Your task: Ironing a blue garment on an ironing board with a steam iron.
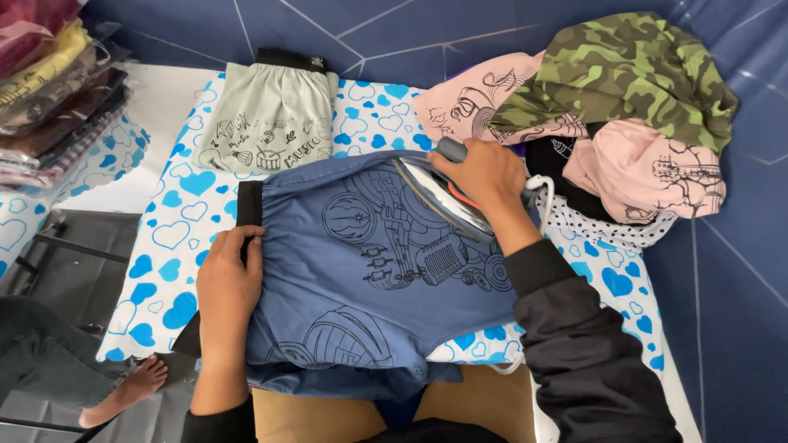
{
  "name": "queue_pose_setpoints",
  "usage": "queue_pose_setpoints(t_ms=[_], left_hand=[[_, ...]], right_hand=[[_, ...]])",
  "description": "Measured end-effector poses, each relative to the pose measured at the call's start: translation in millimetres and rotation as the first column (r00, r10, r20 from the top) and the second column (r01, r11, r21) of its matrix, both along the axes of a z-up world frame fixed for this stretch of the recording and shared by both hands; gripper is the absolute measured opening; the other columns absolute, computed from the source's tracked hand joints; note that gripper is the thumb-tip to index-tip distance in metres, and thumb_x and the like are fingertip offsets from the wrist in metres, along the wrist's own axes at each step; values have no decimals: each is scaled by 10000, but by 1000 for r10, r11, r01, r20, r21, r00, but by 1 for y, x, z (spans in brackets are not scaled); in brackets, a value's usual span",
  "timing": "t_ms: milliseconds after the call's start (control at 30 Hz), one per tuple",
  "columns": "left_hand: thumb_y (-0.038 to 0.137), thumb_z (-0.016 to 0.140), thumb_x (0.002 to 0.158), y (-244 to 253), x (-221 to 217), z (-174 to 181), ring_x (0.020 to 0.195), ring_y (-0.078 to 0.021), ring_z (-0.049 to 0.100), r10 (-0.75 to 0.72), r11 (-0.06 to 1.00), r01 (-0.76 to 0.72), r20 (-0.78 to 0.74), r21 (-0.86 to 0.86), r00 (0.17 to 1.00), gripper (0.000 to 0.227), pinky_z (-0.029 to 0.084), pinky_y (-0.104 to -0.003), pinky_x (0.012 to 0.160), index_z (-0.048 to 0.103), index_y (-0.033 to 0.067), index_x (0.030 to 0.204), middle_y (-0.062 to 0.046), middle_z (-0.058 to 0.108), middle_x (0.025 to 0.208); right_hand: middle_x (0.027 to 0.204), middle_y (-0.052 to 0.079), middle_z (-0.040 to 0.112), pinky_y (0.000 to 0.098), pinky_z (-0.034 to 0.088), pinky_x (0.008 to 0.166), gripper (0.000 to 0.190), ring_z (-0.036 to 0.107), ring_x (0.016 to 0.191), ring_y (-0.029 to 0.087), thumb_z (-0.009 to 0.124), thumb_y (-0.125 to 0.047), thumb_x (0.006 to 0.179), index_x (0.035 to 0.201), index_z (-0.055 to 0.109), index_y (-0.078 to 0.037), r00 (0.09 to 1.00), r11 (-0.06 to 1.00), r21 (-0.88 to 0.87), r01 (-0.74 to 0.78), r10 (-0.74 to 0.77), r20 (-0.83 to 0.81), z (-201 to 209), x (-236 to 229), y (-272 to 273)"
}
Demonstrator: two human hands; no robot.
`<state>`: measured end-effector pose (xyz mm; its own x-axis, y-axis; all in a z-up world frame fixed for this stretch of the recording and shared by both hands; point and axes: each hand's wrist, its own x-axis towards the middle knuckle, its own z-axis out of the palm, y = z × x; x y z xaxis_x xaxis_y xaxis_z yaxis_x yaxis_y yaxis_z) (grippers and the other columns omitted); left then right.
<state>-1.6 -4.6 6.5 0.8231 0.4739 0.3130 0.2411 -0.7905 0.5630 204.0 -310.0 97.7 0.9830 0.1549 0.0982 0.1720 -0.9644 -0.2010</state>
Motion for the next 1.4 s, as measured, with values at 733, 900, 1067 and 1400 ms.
queue_pose_setpoints(t_ms=[733,900,1067,1400], left_hand=[[163,607,1043,0,-2,3,1002,-316,722,-4,999,4,-14,-33,1000,157,588,-437,848,727,205,1135,-67,718,1055],[160,605,1050,-1,-1,3,996,-309,725,2,999,-3,-29,-32,1000,154,592,-428,842,730,198,1132,-67,722,1050],[153,616,1047,1,0,1,941,-285,728,-2,1000,2,-11,-2,1000,142,600,-402,786,731,193,1121,-63,720,1012],[142,622,1040,3,-1,0,933,-294,728,-10,1000,10,15,2,1000,140,600,-406,779,731,184,1117,-63,715,1001]], right_hand=[[888,173,749,443,550,716,799,737,885,384,506,-845,836,1005,766,-109,998,994,-110,-23,16,-64,13,-49,-33],[946,209,744,510,546,734,938,720,940,438,440,-941,788,1052,754,-97,993,989,-126,72,-82,-80,3,-26,-47],[910,197,737,521,547,724,849,724,900,433,484,-863,861,1030,731,-68,985,982,-79,172,-173,-3,-13,12,-48],[835,191,720,504,538,695,764,724,844,415,527,-792,914,977,730,-58,988,987,-31,155,-154,19,-2,2,-43]])
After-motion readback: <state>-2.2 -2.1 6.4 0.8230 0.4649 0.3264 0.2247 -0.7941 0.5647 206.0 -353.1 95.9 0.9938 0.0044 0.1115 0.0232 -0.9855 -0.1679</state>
